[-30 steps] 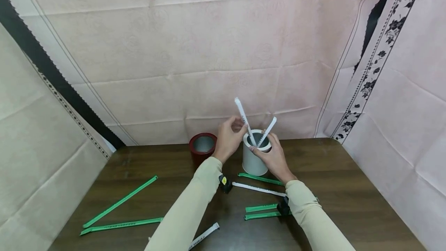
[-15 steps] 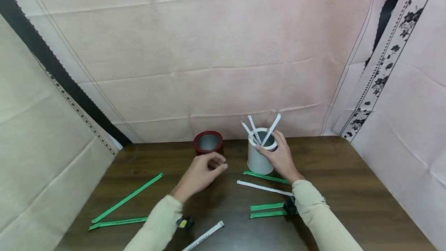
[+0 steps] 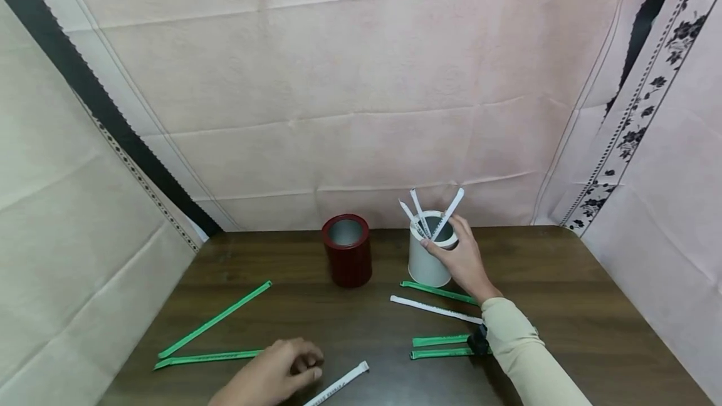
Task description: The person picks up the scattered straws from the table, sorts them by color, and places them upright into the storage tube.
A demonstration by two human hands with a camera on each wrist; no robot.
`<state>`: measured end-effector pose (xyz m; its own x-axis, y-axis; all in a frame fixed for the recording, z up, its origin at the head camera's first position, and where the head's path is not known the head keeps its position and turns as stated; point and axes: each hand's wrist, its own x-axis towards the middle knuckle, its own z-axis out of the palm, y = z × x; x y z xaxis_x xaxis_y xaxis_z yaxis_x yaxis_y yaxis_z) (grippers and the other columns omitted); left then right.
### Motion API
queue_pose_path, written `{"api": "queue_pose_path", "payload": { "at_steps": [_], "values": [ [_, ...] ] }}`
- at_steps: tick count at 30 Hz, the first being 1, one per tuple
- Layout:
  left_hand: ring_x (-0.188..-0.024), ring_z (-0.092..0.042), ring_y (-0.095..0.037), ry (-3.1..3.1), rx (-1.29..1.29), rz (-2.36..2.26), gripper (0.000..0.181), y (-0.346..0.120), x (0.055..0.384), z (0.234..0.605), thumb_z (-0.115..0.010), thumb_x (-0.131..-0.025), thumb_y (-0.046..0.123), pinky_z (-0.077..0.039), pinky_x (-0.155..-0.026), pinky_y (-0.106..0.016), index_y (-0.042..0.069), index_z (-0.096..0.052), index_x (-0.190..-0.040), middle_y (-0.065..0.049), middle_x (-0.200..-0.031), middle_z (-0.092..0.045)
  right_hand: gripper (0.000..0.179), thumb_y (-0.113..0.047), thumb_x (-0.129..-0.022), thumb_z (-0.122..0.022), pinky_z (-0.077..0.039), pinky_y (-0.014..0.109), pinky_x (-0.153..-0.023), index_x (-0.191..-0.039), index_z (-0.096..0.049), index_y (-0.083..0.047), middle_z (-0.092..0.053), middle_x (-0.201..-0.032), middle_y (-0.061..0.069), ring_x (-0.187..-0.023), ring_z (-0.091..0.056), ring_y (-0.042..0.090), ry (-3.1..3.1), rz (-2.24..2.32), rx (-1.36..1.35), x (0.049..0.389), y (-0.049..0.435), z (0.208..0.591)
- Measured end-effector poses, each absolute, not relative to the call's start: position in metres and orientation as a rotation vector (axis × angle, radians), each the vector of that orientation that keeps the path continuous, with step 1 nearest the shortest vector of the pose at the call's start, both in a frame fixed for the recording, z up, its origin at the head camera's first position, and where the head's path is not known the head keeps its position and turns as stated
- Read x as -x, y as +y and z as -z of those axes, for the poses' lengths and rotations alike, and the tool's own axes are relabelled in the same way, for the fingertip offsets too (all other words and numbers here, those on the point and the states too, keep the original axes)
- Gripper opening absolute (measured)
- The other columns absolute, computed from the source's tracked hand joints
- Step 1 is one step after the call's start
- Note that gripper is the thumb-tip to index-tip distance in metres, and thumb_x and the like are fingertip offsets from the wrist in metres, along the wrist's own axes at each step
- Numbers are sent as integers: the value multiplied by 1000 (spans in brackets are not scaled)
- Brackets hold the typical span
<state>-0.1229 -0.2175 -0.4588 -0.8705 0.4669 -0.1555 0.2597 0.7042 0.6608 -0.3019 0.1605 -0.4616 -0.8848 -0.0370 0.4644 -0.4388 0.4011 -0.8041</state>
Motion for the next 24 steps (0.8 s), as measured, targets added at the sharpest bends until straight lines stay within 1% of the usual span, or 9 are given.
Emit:
{"api": "queue_pose_path", "payload": {
  "at_steps": [3,6,7,10,12,15,21,24],
  "values": [
    [-74,-55,-1,2588,-496,-851,26,-221,112,469,-68,-92,43,-48,-61,-27,20,-72,-104,16,-91,-61,71,-41,-82,-81,-42,52,-97,-142,-52,-15,-42,-143,6,-123,-48,26,-2291,-1483,-414,301,157,464],
    [-70,-51,1,2619,-509,-814,25,-219,104,473,-70,-90,43,-43,-57,-26,20,-71,-101,17,-84,-56,73,-42,-82,-81,-42,51,-97,-142,-52,-15,-42,-143,5,-123,-48,27,-2299,-1476,-403,300,156,463],
    [-69,-50,1,2621,-523,-808,23,-217,103,474,-71,-90,41,-42,-56,-26,20,-70,-99,18,-82,-54,73,-42,-81,-82,-42,51,-98,-142,-52,-15,-42,-143,5,-124,-47,27,-2298,-1476,-400,301,156,462],
    [-67,-48,3,2629,-590,-789,13,-208,104,475,-74,-89,29,-41,-54,-25,19,-68,-95,18,-78,-52,72,-43,-81,-82,-41,51,-99,-141,-53,-14,-42,-143,4,-125,-46,27,-2287,-1462,-397,302,157,458],
    [-66,-48,3,2622,-598,-788,8,-201,106,475,-73,-89,20,-41,-53,-24,19,-66,-92,18,-77,-51,72,-43,-81,-82,-41,51,-100,-140,-53,-13,-41,-144,5,-126,-45,27,-2284,-1451,-404,304,157,458],
    [-64,-48,3,2625,-604,-755,9,-192,109,477,-72,-89,11,-42,-53,-24,17,-65,-89,16,-76,-51,72,-43,-81,-82,-40,50,-100,-139,-53,-11,-41,-145,5,-127,-45,26,-2289,-1442,-410,305,158,458],
    [-63,-46,2,2681,-690,-718,11,-180,116,472,-68,-83,5,-42,-52,-22,13,-65,-90,11,-80,-53,74,-46,-80,-82,-42,51,-100,-140,-53,-13,-41,-144,3,-125,-47,24,-2298,-1447,-388,304,161,463],
    [-65,-47,2,2725,-689,-808,11,-173,124,457,-68,-85,6,-43,-54,-21,12,-66,-93,11,-82,-54,75,-48,-80,-81,-43,51,-99,-141,-52,-15,-41,-144,3,-124,-47,25,-2300,-1449,-383,304,162,463]
  ]
}}
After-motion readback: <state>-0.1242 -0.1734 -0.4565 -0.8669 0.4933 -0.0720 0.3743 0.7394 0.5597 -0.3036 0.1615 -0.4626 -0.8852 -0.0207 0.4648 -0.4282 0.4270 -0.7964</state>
